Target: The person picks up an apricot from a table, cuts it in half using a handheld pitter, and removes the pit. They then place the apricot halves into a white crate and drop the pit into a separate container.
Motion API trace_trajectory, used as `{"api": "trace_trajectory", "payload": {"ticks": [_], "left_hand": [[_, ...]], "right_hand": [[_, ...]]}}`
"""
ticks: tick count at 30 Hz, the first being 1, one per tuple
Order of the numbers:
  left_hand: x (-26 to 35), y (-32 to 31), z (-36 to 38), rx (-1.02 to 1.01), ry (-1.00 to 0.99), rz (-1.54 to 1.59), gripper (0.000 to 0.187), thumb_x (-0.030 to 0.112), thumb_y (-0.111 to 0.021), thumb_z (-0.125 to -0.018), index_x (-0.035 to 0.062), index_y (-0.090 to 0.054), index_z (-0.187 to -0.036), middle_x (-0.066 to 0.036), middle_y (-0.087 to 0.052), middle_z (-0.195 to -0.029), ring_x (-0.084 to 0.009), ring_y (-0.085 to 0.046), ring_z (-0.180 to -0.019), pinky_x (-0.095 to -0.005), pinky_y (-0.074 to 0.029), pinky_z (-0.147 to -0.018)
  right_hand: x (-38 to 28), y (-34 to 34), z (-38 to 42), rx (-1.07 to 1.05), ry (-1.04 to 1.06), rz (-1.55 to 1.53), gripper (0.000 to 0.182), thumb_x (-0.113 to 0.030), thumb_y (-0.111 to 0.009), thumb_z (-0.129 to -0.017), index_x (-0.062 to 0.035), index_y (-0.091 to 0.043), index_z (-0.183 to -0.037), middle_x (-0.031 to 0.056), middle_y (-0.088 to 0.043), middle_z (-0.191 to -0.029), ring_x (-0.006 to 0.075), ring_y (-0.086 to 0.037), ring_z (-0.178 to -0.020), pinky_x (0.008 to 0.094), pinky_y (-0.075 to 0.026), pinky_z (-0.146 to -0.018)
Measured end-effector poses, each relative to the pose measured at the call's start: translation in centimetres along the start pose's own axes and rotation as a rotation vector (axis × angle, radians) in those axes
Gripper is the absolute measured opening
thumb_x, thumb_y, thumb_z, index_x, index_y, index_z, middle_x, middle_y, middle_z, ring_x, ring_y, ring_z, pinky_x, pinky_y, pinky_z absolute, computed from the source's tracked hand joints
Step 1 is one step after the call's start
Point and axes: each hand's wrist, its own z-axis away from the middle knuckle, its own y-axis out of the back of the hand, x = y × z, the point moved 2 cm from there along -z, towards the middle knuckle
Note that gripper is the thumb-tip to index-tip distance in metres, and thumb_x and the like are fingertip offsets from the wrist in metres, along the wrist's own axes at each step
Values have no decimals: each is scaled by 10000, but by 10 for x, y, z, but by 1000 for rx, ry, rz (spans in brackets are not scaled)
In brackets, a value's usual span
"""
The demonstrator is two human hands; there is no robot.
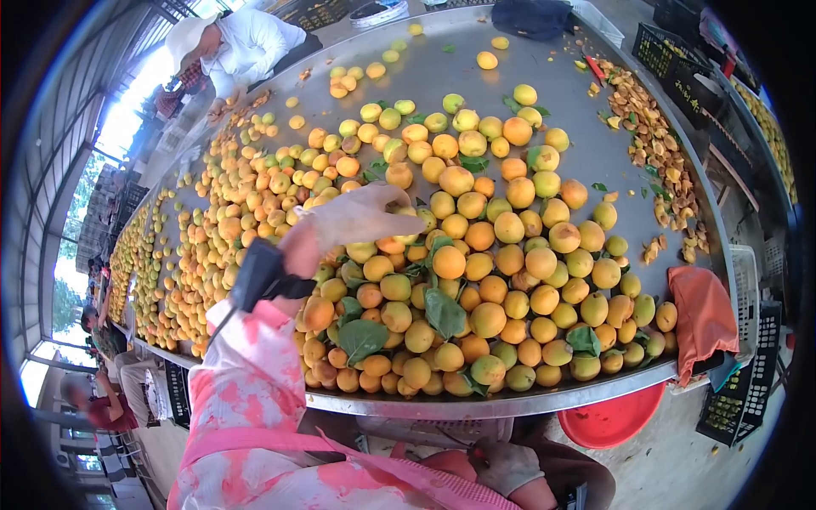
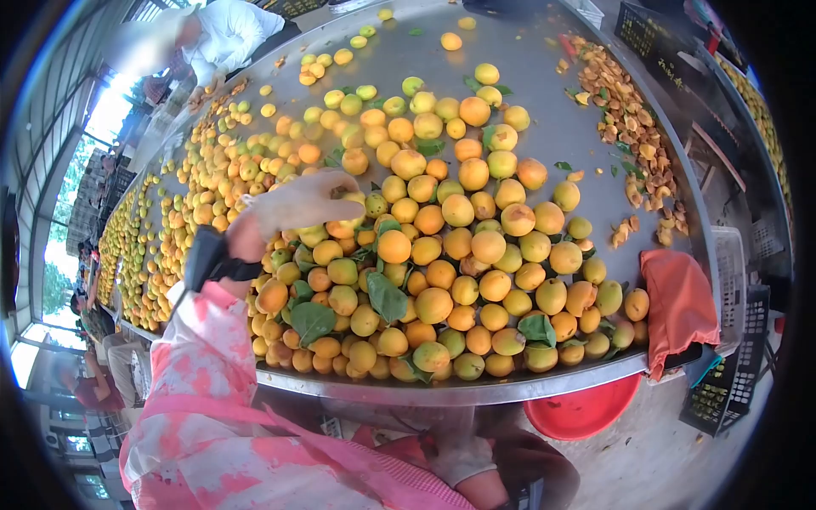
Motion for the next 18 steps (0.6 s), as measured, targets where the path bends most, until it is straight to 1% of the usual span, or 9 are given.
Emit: {"api": "trace_trajectory", "payload": {"ticks": [1, 4, 6, 7, 9, 12, 15, 16, 18], "left_hand": [[-1, 6, 1, -66, -155, 81, 499, 471, -604, -880, 51, -639, -1146, -119, -613, -1196, -256, -569, -1120, -351, -440, -963], [18, 18, 3, -122, -116, 196, 530, 481, -612, -870, 26, -659, -1138, -152, -664, -1090, -256, -624, -1038, -367, -476, -912], [31, 29, -11, 174, 22, 282, 552, 475, -622, -858, 31, -643, -1185, -184, -685, -1048, -295, -650, -983, -382, -494, -882], [24, 26, -30, 174, 17, 279, 552, 475, -622, -858, 31, -643, -1185, -184, -685, -1048, -295, -650, -983, -382, -494, -882], [-5, 12, -86, 500, -171, 133, 589, 486, -615, -847, 68, -608, -1262, -220, -629, -1205, -319, -617, -1077, -393, -471, -941], [-14, -4, -135, 630, -275, 1, 645, 510, -610, -830, 93, -563, -1321, -246, -550, -1310, -374, -545, -1183, -417, -431, -1013], [-6, -15, -151, 498, -78, -58, 663, 532, -613, -814, 135, -552, -1341, -256, -480, -1364, -419, -481, -1238, -442, -393, -1059], [-15, -19, -165, 469, -162, -341, 671, 567, -622, -785, 161, -576, -1317, -255, -488, -1335, -451, -470, -1233, -459, -403, -1049], [-12, -13, -172, 412, -62, -325, 683, 585, -624, -771, 165, -584, -1309, -248, -476, -1347, -453, -480, -1222, -461, -412, -1040]], "right_hand": [[-1, 1, -1, -21, -19, 7, 251, -400, -617, -858, -168, -689, -924, 144, -685, -747, 352, -680, -719, 465, -541, -659], [1, 4, -3, -53, 7, -17, 259, -403, -607, -863, -174, -689, -950, 152, -688, -768, 352, -682, -734, 462, -541, -669], [6, -3, -4, -1, 40, -28, 265, -406, -606, -863, -173, -687, -958, 150, -690, -772, 350, -682, -734, 464, -541, -672], [8, -4, -6, 51, 70, -34, 271, -409, -605, -862, -172, -685, -966, 148, -691, -777, 349, -683, -734, 466, -541, -675], [8, 0, -8, 43, 51, -6, 268, -406, -607, -861, -171, -685, -964, 143, -691, -775, 346, -683, -733, 465, -542, -675], [14, 6, -9, 8, -15, -1, 260, -402, -610, -859, -171, -685, -953, 139, -689, -764, 344, -684, -726, 464, -545, -664], [18, 12, -10, 4, -59, -40, 248, -400, -614, -857, -175, -683, -936, 142, -684, -751, 347, -683, -717, 472, -547, -646], [19, 15, -11, 32, -57, -46, 241, -399, -616, -855, -178, -681, -927, 146, -682, -745, 349, -684, -715, 479, -547, -638], [18, 21, -11, 32, -51, -23, 236, -399, -622, -852, -179, -679, -917, 146, -678, -733, 346, -682, -694, 473, -546, -618]]}}
